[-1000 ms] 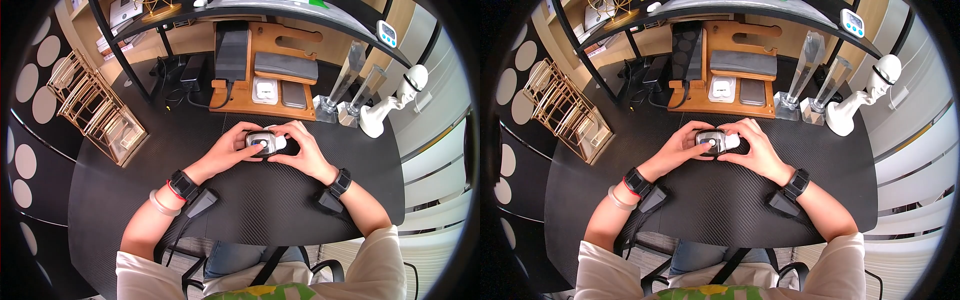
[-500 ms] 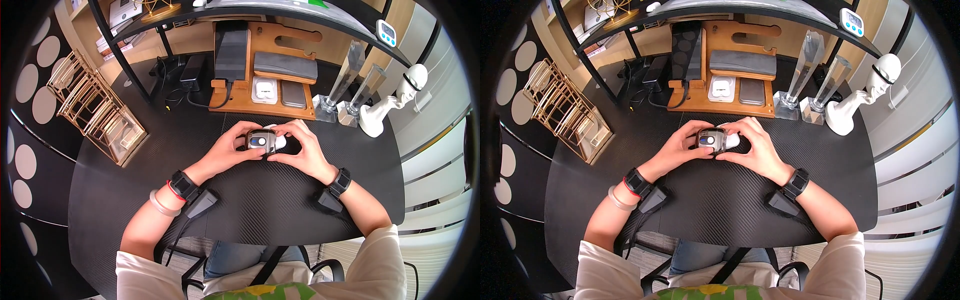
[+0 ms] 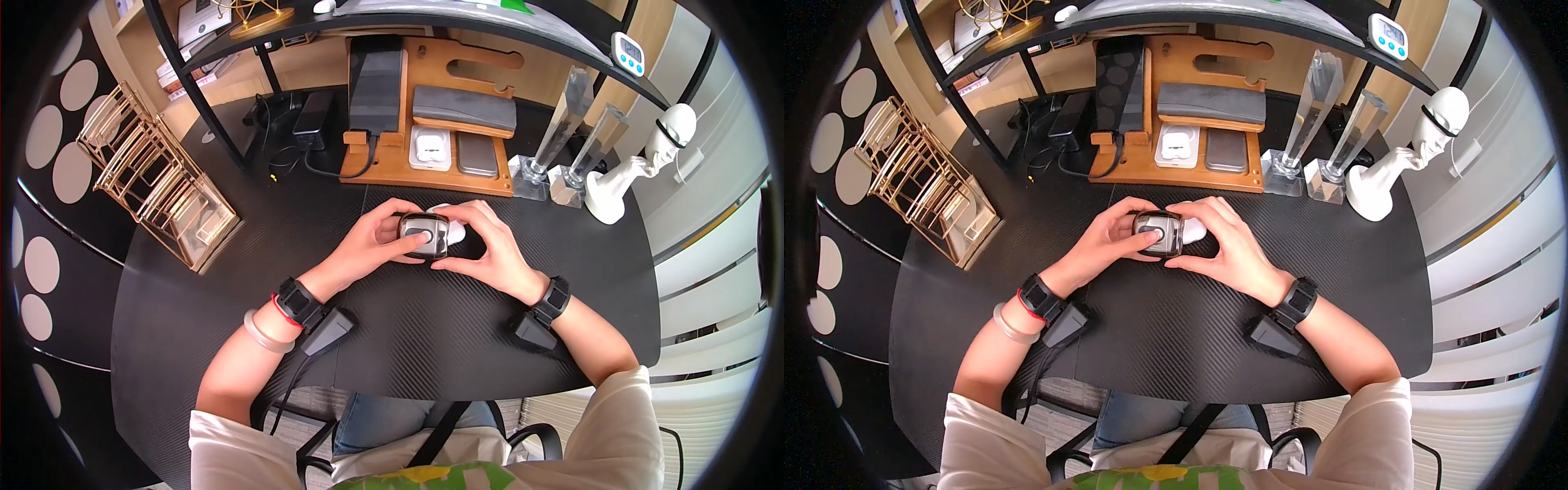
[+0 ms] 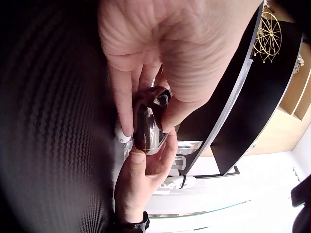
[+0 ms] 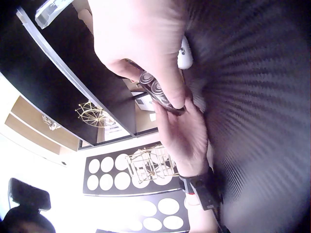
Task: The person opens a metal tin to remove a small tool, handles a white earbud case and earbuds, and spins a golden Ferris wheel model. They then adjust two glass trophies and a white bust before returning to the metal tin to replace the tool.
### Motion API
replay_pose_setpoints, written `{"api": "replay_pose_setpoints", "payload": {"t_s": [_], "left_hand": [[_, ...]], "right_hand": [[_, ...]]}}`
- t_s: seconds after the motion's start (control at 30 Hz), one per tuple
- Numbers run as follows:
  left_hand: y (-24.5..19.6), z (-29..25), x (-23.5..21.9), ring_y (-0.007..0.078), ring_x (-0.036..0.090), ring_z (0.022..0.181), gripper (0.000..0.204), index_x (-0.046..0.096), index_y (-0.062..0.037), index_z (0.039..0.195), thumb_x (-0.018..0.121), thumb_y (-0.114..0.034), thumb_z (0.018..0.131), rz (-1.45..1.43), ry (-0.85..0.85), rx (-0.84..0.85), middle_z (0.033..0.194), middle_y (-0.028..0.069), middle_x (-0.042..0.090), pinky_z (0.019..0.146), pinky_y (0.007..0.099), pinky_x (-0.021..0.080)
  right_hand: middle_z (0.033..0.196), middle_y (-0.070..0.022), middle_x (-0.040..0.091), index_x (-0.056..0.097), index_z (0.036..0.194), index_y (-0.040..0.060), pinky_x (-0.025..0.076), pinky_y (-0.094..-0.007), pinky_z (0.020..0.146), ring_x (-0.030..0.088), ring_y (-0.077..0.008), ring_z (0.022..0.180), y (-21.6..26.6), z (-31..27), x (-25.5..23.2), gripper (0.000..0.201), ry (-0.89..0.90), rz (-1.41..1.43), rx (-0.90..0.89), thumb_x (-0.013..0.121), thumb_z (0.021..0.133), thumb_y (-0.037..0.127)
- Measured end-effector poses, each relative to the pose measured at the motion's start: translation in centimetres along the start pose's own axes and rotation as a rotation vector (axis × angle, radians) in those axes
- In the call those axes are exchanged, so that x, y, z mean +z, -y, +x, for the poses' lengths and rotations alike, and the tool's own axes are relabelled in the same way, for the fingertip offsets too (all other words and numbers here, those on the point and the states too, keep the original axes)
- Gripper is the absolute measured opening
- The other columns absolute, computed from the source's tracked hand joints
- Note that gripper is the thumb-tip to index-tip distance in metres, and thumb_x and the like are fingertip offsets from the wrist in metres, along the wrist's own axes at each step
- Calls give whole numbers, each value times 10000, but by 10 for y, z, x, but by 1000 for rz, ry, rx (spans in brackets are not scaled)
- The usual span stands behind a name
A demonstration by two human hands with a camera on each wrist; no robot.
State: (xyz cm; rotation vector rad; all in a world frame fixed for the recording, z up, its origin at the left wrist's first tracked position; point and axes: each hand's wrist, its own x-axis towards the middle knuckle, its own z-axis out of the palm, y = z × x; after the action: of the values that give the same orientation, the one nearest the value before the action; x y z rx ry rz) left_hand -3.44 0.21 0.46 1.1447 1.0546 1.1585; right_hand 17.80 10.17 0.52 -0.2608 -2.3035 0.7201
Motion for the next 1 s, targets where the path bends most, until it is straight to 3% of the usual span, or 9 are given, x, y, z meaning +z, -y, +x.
{"api": "replay_pose_setpoints", "payload": {"t_s": [0.13, 0.3, 0.57, 0.67, 0.7, 0.73, 0.77, 0.87, 1.0], "left_hand": [[0, 1, 0, 167, 600, 1093, 383, 485, -40, 1279, 646, -145, 947, -16, -9, 11, 1203, 87, 588, 886, 360, 586], [2, 2, -12, 163, 608, 1116, 347, 482, -58, 1310, 579, -112, 981, -200, -88, 34, 1218, 71, 598, 922, 384, 567], [1, 2, -12, 165, 611, 1115, 345, 480, -63, 1304, 582, -89, 976, -176, -96, 27, 1221, 69, 599, 936, 386, 560], [1, 2, -12, 170, 610, 1115, 349, 476, -58, 1300, 589, -82, 971, -183, -94, 41, 1221, 77, 598, 940, 386, 557], [0, 2, -12, 173, 611, 1115, 349, 474, -55, 1300, 588, -81, 971, -181, -97, 38, 1221, 80, 597, 941, 388, 557], [-1, 2, -12, 176, 611, 1115, 348, 471, -53, 1299, 587, -80, 972, -179, -100, 35, 1220, 84, 597, 941, 390, 556], [0, 2, -12, 176, 611, 1115, 348, 471, -53, 1299, 587, -80, 972, -179, -102, 35, 1220, 84, 597, 941, 390, 556], [0, 2, -12, 179, 609, 1118, 353, 465, -52, 1301, 588, -77, 971, -178, -101, 31, 1218, 85, 596, 944, 394, 554], [1, 2, -13, 179, 606, 1124, 355, 463, -54, 1302, 588, -77, 971, -161, -98, 31, 1221, 83, 593, 947, 396, 553]], "right_hand": [[1150, -100, 608, 577, 1276, 77, 487, -376, 905, 601, -267, 1027, 0, -1, -2, 658, -17, -46, -36, 861, 698, 209], [1172, -115, 602, 542, 1323, 67, 518, -346, 870, 621, -226, 1008, 1, -2, -2, 663, -166, -6, 123, 843, 745, 191], [1168, -105, 602, 511, 1353, 55, 508, -324, 882, 608, -192, 1026, -11, -6, 6, 568, -227, 203, 211, 751, 844, 125], [1102, -91, 608, 512, 1350, 47, 501, -313, 865, 612, -178, 965, -11, -5, 6, 452, -241, 339, 217, 640, 939, 187], [1039, -86, 615, 546, 1289, 35, 495, -300, 823, 603, -164, 900, -5, -5, 2, 380, -225, 347, 254, 541, 989, 269], [977, -80, 621, 580, 1228, 22, 488, -288, 782, 595, -150, 836, -2, -5, -1, 404, -209, 357, 292, 442, 1039, 351], [977, -80, 621, 580, 1228, 22, 488, -288, 782, 595, -150, 836, -4, -7, -1, 404, -207, 358, 291, 442, 1039, 351], [827, -53, 623, 630, 962, 23, 423, -260, 638, 517, -100, 708, -6, -11, -1, 696, -155, 394, 433, 155, 1056, 523], [870, -63, 634, 621, 1014, 19, 449, -258, 628, 534, -115, 715, -12, -12, -3, 662, -85, 464, 425, 189, 1059, 518]]}}
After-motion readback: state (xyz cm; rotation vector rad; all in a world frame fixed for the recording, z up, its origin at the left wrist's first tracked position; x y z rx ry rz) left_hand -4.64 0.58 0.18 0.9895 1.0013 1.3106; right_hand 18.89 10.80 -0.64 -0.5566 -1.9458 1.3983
